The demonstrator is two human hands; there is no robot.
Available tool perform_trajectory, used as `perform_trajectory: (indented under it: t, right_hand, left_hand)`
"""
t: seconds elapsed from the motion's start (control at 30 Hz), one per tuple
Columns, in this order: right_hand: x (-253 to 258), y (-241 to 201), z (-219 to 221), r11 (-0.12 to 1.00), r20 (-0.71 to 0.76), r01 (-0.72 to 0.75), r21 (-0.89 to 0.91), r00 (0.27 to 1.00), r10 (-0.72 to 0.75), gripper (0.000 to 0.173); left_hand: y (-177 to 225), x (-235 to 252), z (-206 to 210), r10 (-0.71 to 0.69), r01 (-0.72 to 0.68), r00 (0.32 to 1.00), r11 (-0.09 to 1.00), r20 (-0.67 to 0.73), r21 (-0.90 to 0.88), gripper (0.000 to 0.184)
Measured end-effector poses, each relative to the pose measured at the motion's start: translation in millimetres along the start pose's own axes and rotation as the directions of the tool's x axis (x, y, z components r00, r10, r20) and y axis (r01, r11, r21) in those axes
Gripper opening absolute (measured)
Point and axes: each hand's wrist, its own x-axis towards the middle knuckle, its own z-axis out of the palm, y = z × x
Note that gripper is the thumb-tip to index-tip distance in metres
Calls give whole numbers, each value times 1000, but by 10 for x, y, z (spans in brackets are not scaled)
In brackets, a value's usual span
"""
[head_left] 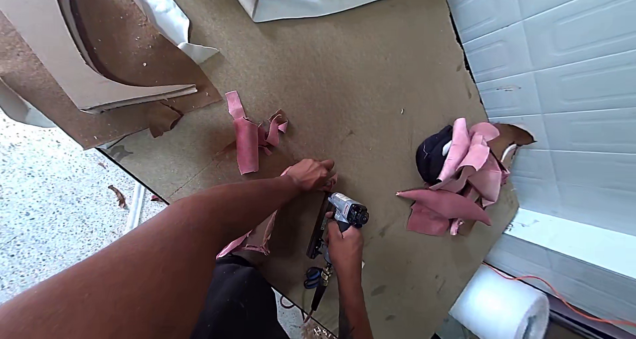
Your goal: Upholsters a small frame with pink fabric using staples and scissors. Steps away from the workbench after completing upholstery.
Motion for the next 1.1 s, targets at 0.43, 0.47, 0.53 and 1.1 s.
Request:
perform_trajectory:
  t: [0.43, 0.47, 0.53, 1.1]
  right_hand:
    - [138, -76, -10, 995, 102, -69, -70, 992, 76, 19]
    - [127, -77, -26, 997, 114, -62, -52, 991, 68, 18]
    - [101, -90, -41, 999, 132, -41, -18, 990, 43, 18]
    - [55, -129, 2, 995, 158, -63, -81, 985, 75, 25]
  left_hand:
    - [17, 35, 53, -1, 1, 1000, 1000, 17, 20, 31]
    - [24, 40, 53, -7, 7, 1000, 1000, 14, 21, 31]
    - [11, 39, 46, -27, 27, 1000, 999, 0, 17, 29]
    - [-18, 87, -48, -81, 83, 996, 990, 24, -110, 35]
